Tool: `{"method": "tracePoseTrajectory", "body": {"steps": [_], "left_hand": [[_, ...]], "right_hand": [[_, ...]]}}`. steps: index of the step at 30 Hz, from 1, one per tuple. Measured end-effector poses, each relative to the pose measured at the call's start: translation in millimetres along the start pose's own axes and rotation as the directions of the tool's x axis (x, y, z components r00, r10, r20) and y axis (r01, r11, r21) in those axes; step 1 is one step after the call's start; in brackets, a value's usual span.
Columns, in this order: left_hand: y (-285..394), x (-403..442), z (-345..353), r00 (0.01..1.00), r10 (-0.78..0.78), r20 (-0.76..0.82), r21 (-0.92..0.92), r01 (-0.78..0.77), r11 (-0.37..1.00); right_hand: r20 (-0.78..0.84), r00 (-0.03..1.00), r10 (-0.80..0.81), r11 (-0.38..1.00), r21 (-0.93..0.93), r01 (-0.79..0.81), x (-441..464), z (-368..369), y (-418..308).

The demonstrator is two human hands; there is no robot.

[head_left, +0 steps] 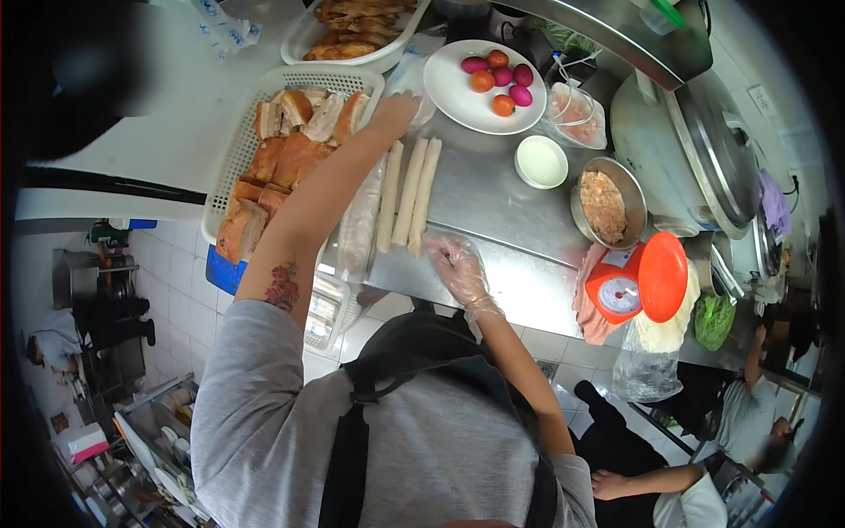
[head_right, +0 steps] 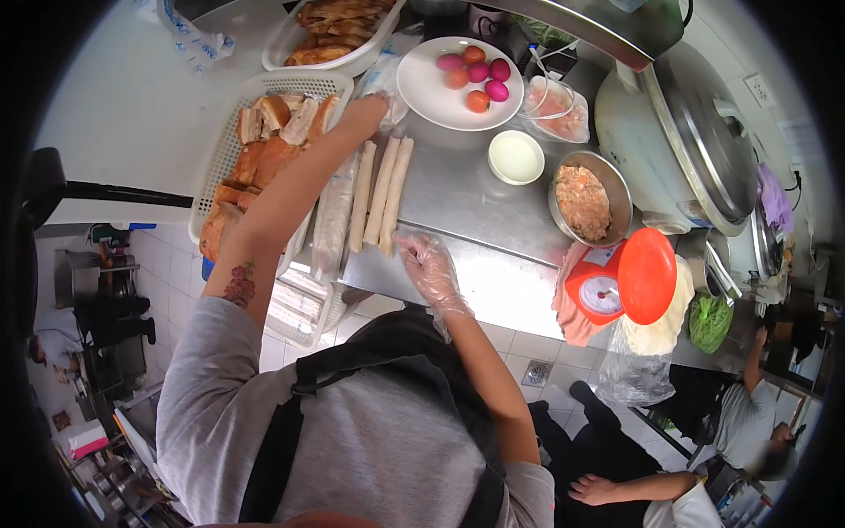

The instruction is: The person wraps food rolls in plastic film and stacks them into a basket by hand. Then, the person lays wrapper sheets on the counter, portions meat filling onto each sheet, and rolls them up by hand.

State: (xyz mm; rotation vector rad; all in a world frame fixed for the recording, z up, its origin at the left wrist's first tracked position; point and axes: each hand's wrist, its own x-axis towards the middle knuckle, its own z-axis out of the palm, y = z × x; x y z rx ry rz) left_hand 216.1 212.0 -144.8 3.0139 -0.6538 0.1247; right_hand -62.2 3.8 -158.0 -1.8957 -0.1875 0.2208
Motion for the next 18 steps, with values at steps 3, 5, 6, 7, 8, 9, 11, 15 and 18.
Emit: {"method": "tracePoseTrajectory", "body": {"steps": [3, 5, 6, 7, 8, 9, 11, 15, 18], "left_hand": [[7, 5, -15, 0.996, -0.088, 0.012, -0.039, 0.088, 0.995], [7, 12, -15, 0.985, -0.09, -0.146, -0.09, 0.077, 0.993], [8, 13, -20, 0.986, -0.1, -0.134, -0.089, 0.089, 0.992], [8, 16, -29, 0.986, -0.11, -0.122, -0.085, 0.1, 0.991], [9, 18, -36, 0.986, -0.119, -0.113, -0.08, 0.11, 0.991], [8, 19, -35, 0.994, -0.099, -0.056, -0.043, 0.097, 0.994], [4, 24, -36, 0.996, -0.066, 0.06, 0.032, 0.064, 0.997], [-2, 29, -41, 0.969, -0.01, 0.247, 0.064, -0.006, 0.998], [-6, 31, -37, 0.977, 0.006, 0.212, 0.078, -0.023, 0.997]], "right_hand": [[0.008, 1.0, -0.022, 1.0, 0.012, 0.022, -1, -1, 1], [0.007, 0.999, -0.053, 0.999, -0.013, 0.053, -2, -2, 2], [0.009, 0.997, -0.072, 0.997, -0.04, 0.072, -2, -3, 0], [0.011, 0.996, -0.093, 0.993, -0.065, 0.094, -2, -4, -1], [0.013, 0.996, -0.093, 0.994, -0.057, 0.094, -3, -4, 0], [0.015, 0.996, -0.093, 0.994, -0.049, 0.094, -3, -4, 1], [0.018, 0.994, -0.103, 0.994, -0.037, 0.104, -4, -5, 3], [0.034, 0.991, -0.13, 0.988, -0.081, 0.132, -7, -8, 6], [0.042, 0.991, -0.129, 0.985, -0.107, 0.133, -8, -9, 9]]}}
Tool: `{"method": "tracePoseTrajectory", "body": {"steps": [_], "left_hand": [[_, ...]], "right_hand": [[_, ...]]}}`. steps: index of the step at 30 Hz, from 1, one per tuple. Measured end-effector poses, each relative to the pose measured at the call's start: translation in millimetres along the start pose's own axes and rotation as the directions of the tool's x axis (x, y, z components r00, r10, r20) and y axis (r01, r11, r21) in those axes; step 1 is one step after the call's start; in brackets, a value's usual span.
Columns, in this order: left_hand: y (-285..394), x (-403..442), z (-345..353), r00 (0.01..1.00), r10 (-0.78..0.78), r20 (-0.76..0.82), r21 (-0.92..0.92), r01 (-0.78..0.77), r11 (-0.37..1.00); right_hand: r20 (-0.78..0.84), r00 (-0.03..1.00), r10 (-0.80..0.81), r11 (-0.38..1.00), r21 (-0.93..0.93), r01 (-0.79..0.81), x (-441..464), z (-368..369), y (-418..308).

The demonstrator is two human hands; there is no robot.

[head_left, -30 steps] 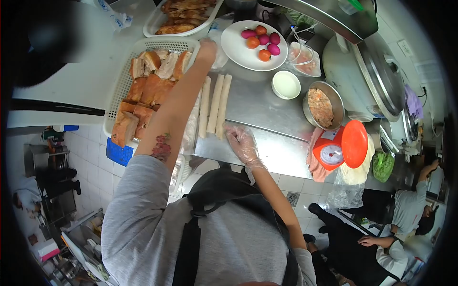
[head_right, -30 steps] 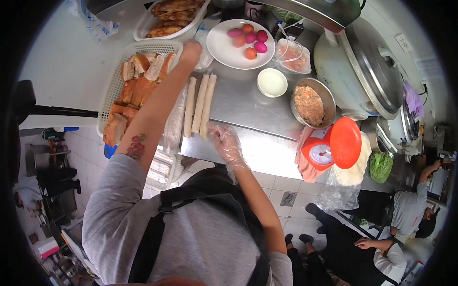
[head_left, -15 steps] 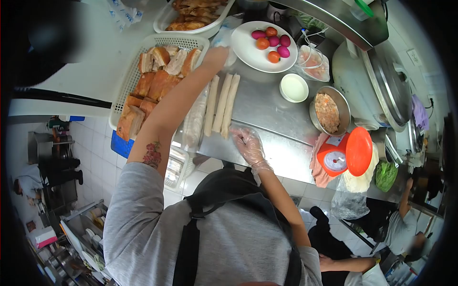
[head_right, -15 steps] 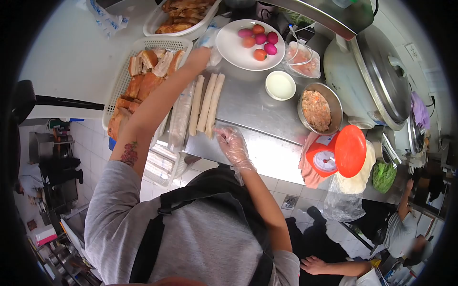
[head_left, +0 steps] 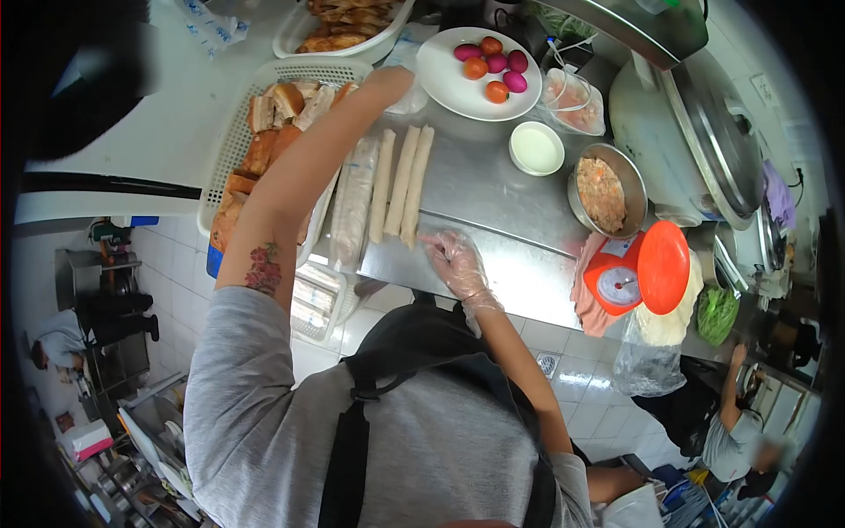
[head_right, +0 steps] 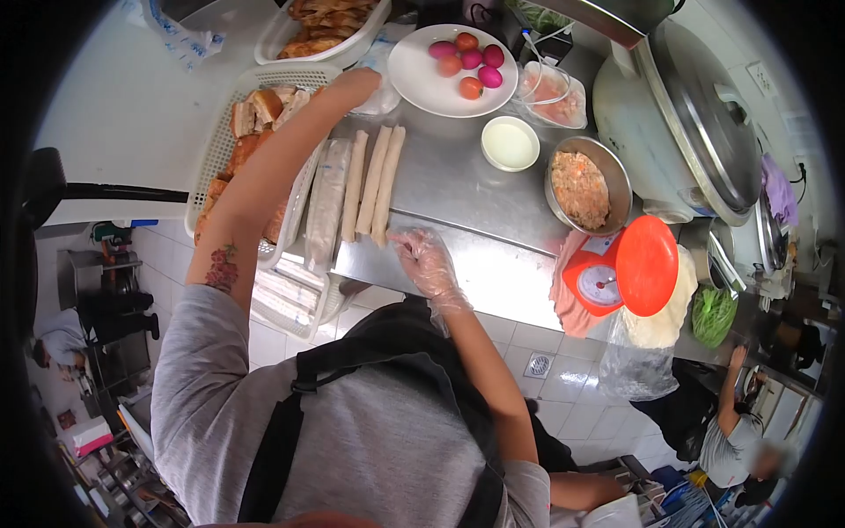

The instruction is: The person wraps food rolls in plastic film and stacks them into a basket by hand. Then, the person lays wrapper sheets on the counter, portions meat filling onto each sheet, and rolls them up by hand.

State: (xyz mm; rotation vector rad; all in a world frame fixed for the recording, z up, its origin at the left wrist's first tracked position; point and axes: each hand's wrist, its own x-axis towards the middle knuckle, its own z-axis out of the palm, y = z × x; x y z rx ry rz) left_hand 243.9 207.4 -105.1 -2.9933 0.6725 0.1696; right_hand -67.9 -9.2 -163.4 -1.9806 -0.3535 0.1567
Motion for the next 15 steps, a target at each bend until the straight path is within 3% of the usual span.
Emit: {"method": "tracePoseTrajectory", "body": {"steps": [2, 5, 8, 11, 15], "left_hand": [[-8, 7, 5, 0.997, 0.06, 0.054, 0.084, -0.065, 0.994], [-20, 5, 11, 0.989, 0.102, -0.109, 0.135, -0.087, 0.987], [-26, 12, 14, 0.973, -0.006, -0.23, -0.064, -0.009, 0.998], [-21, 6, 7, 0.949, 0.062, -0.31, 0.027, -0.056, 0.998], [-36, 1, 6, 0.96, 0.112, -0.256, 0.007, -0.114, 0.993]], "right_hand": [[-0.014, 1.0, -0.014, 1.0, 0.017, 0.015, -1, 0, 1], [-0.041, 0.998, -0.05, 0.998, 0.044, 0.052, 0, -1, -2], [-0.029, 0.999, -0.037, 0.999, 0.027, 0.038, 0, -1, -2], [-0.011, 1.0, -0.019, 1.0, 0.008, 0.019, -1, -2, -1], [-0.033, 0.999, -0.038, 0.999, 0.003, 0.038, 0, 0, -3]]}}
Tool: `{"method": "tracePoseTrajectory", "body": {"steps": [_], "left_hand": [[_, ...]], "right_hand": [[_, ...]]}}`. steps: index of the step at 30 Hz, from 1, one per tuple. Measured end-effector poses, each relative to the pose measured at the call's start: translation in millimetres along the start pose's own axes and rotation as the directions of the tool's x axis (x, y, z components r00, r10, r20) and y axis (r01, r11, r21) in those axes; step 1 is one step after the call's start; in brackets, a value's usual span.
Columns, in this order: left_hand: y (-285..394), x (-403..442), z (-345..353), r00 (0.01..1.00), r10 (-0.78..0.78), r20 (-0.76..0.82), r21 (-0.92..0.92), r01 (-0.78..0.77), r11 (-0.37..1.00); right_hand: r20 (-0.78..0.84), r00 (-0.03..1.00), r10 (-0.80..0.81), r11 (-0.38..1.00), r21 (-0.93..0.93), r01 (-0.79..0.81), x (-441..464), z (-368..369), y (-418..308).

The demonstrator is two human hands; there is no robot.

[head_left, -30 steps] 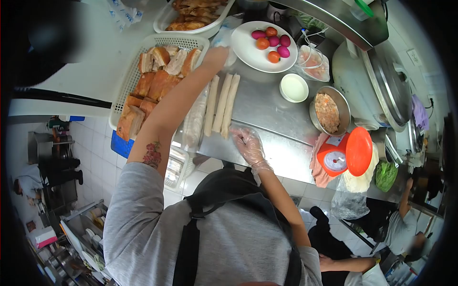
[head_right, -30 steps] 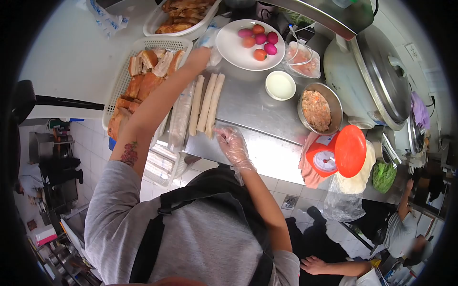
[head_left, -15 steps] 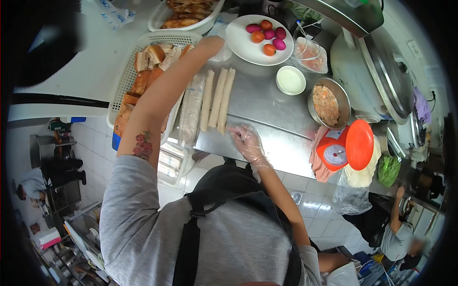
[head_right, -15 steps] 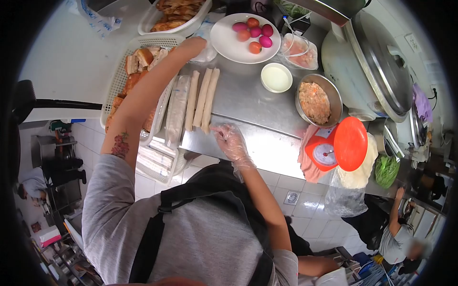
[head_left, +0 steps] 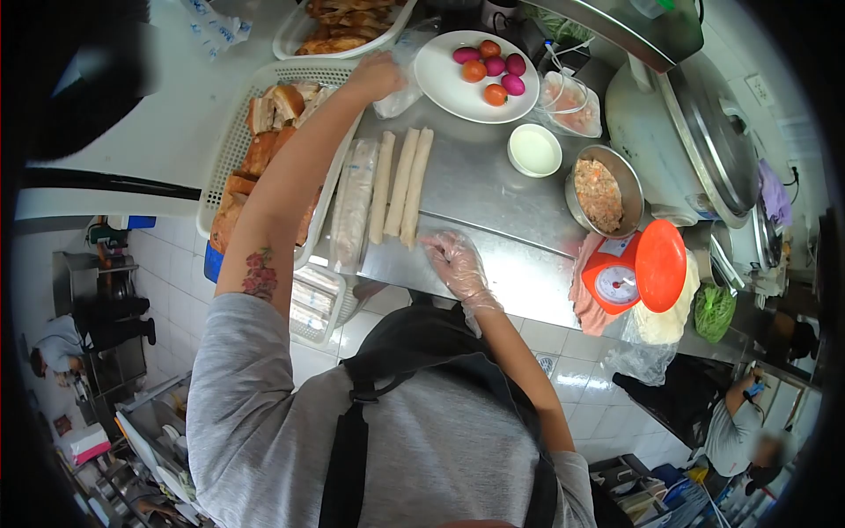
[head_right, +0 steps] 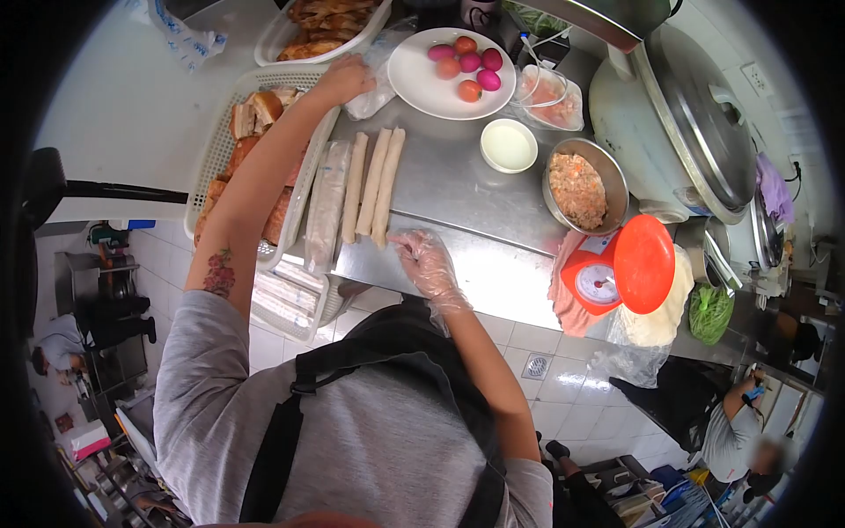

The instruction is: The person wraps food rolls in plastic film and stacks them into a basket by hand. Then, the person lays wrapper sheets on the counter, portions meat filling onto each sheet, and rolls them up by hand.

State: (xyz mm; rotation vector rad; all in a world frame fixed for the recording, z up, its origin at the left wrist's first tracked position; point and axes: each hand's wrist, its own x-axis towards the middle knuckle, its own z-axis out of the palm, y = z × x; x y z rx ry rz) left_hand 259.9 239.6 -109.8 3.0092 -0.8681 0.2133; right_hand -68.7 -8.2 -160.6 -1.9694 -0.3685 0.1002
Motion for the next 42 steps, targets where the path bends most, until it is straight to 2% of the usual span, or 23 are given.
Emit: {"method": "tracePoseTrajectory", "body": {"steps": [2, 5, 7, 8, 10, 11, 13, 14, 17, 20, 22, 23, 24, 27, 29, 32, 35, 36, 38, 39, 40, 41, 42], "left_hand": [[-7, -5, -3, 0.994, 0.103, -0.026, -0.054, -0.104, 0.993], [-15, -6, -13, 0.978, 0.165, 0.129, -0.286, -0.122, 0.95], [-13, -14, -25, 0.976, 0.179, 0.125, -0.393, -0.117, 0.912], [-12, -21, -29, 0.975, 0.185, 0.122, -0.445, -0.113, 0.888], [-2, -37, -50, 0.997, 0.036, 0.072, -0.58, 0.012, 0.814], [4, -45, -61, 0.998, -0.04, 0.054, -0.643, 0.065, 0.763], [20, -69, -88, 0.965, -0.238, -0.109, -0.741, 0.081, 0.666], [29, -82, -102, 0.924, -0.338, -0.179, -0.786, 0.073, 0.614], [56, -124, -139, 0.841, -0.538, -0.049, -0.893, 0.205, 0.401], [90, -159, -135, 0.694, -0.715, 0.081, -0.93, 0.31, 0.195], [117, -178, -127, 0.752, -0.649, 0.117, -0.978, 0.2, 0.055], [127, -185, -123, 0.783, -0.609, 0.125, -0.989, 0.145, -0.017], [134, -192, -116, 0.784, -0.612, 0.105, -0.99, 0.143, 0.013], [148, -203, -103, 0.767, -0.638, 0.077, -0.983, 0.166, 0.08], [153, -205, -99, 0.73, -0.675, 0.105, -0.971, 0.221, 0.087], [152, -211, -77, 0.771, -0.623, 0.13, -0.983, 0.182, 0.02], [169, -208, -84, 0.754, -0.653, 0.067, -0.988, -0.043, -0.151], [168, -211, -82, 0.769, -0.623, 0.144, -0.976, 0.009, -0.215], [164, -216, -75, 0.787, -0.545, 0.288, -0.936, 0.112, -0.334], [168, -212, -83, 0.787, -0.517, 0.338, -0.848, 0.017, -0.529], [173, -210, -94, 0.79, -0.479, 0.384, -0.713, -0.075, -0.697], [177, -209, -101, 0.796, -0.434, 0.422, -0.539, -0.164, -0.826], [177, -210, -94, 0.822, -0.408, 0.397, -0.484, -0.191, -0.854]], "right_hand": [[-0.005, 1.0, 0.02, 1.0, 0.005, -0.019, -1, 2, -1], [-0.009, 0.999, 0.039, 0.999, 0.009, -0.039, 2, 2, -4], [-0.023, 1.0, -0.003, 1.0, -0.026, 0.002, 2, 4, 0], [-0.015, 0.997, 0.08, 0.996, 0.032, -0.079, 2, 5, 2], [0.016, 0.971, 0.24, 0.96, 0.144, -0.24, 2, 7, 9], [0.035, 0.947, 0.318, 0.903, 0.294, -0.314, 4, 8, 13], [0.107, 0.883, 0.457, 0.704, 0.564, -0.433, 9, 8, 21], [0.087, 0.885, 0.458, 0.708, 0.565, -0.423, 13, 5, 18], [-0.086, 0.927, 0.366, 0.867, 0.393, -0.306, 20, 0, 3], [-0.037, 0.953, 0.3, 0.842, 0.48, -0.246, 33, 0, -36], [-0.057, 0.978, 0.198, 0.861, 0.488, -0.146, 45, -1, -60], [-0.099, 0.986, 0.136, 0.879, 0.471, -0.074, 54, 0, -70], [-0.137, 0.988, 0.074, 0.893, 0.45, -0.005, 59, 0, -76], [-0.178, 0.981, 0.074, 0.881, 0.472, 0.02, 67, -7, -83], [-0.174, 0.979, 0.103, 0.873, 0.488, -0.005, 63, -7, -81], [-0.158, 0.975, 0.154, 0.906, 0.417, -0.076, 58, -9, -81], [-0.166, 0.966, 0.196, 0.934, 0.331, -0.133, 49, -12, -86], [-0.176, 0.963, 0.204, 0.94, 0.309, -0.143, 46, -14, -88], [-0.225, 0.974, 0.043, 0.967, 0.256, 0.017, 39, -22, -85], [-0.246, 0.968, -0.038, 0.969, 0.226, 0.096, 35, -27, -89], [-0.263, 0.964, -0.03, 0.977, 0.196, 0.083, 32, -30, -93], [-0.277, 0.961, -0.021, 0.984, 0.167, 0.069, 28, -34, -99], [-0.291, 0.957, -0.014, 0.989, 0.138, 0.057, 26, -39, -106]]}}
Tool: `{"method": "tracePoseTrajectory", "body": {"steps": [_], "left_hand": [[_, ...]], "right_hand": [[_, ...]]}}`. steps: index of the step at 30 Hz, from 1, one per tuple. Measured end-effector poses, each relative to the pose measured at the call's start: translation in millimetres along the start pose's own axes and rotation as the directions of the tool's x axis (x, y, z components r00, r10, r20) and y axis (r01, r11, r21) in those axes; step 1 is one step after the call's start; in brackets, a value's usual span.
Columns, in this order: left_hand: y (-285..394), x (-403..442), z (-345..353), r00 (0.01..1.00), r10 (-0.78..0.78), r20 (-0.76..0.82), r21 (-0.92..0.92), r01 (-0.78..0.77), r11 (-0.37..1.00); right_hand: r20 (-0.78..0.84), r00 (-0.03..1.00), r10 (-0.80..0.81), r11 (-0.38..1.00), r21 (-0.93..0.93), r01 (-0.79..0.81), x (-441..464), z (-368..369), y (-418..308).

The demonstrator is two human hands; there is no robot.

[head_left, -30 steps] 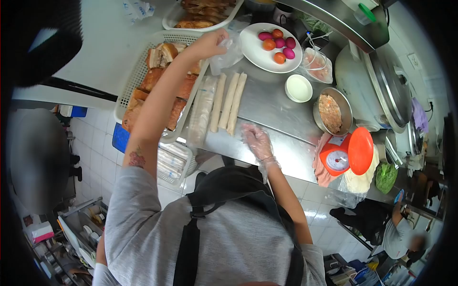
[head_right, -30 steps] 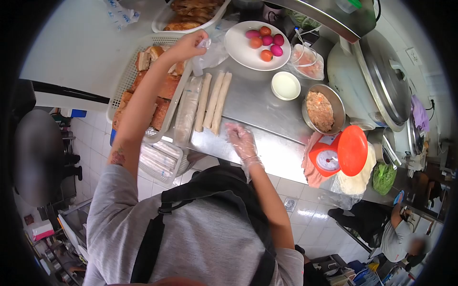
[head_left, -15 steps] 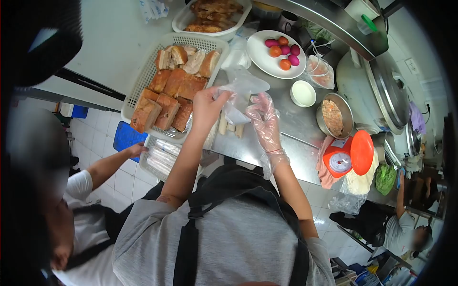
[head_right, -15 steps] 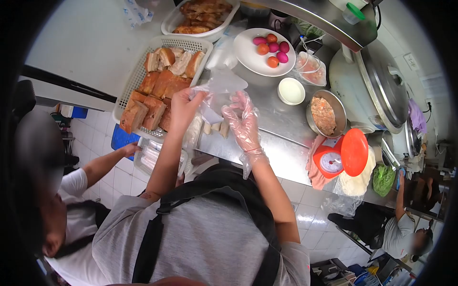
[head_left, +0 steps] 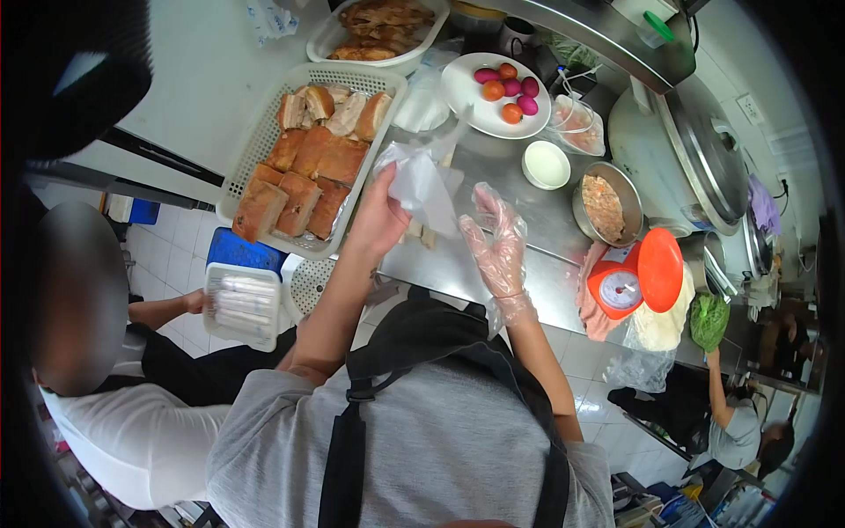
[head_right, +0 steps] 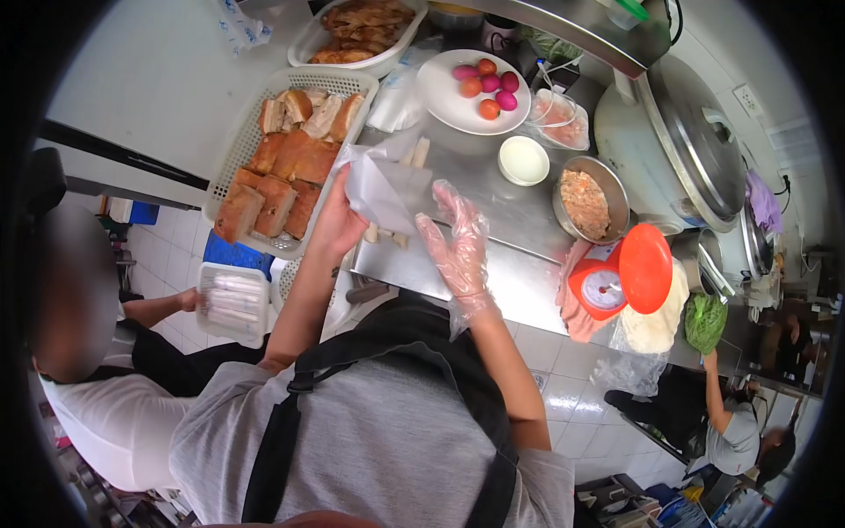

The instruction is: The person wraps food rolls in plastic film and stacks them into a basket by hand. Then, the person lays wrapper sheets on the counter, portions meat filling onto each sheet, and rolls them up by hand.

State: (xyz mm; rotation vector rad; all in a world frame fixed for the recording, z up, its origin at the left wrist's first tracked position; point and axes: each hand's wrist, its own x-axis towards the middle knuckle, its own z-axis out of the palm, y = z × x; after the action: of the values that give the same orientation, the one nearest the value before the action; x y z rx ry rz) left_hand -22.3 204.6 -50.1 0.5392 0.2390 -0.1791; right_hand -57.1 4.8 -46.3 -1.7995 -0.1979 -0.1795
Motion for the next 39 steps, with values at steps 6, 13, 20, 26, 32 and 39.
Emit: {"method": "tracePoseTrajectory", "body": {"steps": [6, 13, 20, 26, 32, 39], "left_hand": [[-34, -2, -14, 0.995, -0.076, -0.061, 0.403, 0.094, 0.91], [-86, -20, 22, 0.999, 0.01, -0.039, 0.592, 0.015, 0.805], [-52, -31, -13, 0.964, -0.096, 0.247, -0.132, 0.131, 0.983], [-59, -25, -39, 0.968, -0.016, -0.251, 0.254, 0.082, 0.964], [-60, -21, -79, 0.969, -0.013, -0.248, 0.521, 0.145, 0.841], [-69, -14, -72, 0.944, -0.16, -0.288, 0.536, 0.298, 0.79]], "right_hand": [[-0.024, 1.0, -0.005, 1.0, 0.02, 0.006, -13, -34, 0], [0.225, 0.973, 0.051, 0.978, -0.21, -0.002, -21, -64, -1], [0.175, 0.943, -0.282, 0.929, -0.195, 0.314, -28, -106, -9], [0.145, 0.976, -0.161, 0.91, -0.36, 0.204, -47, -110, 28], [0.147, 0.943, 0.297, 0.953, 0.013, -0.303, -64, -113, 115], [0.342, 0.708, 0.618, 0.454, 0.58, -0.676, -41, -112, 124]]}}
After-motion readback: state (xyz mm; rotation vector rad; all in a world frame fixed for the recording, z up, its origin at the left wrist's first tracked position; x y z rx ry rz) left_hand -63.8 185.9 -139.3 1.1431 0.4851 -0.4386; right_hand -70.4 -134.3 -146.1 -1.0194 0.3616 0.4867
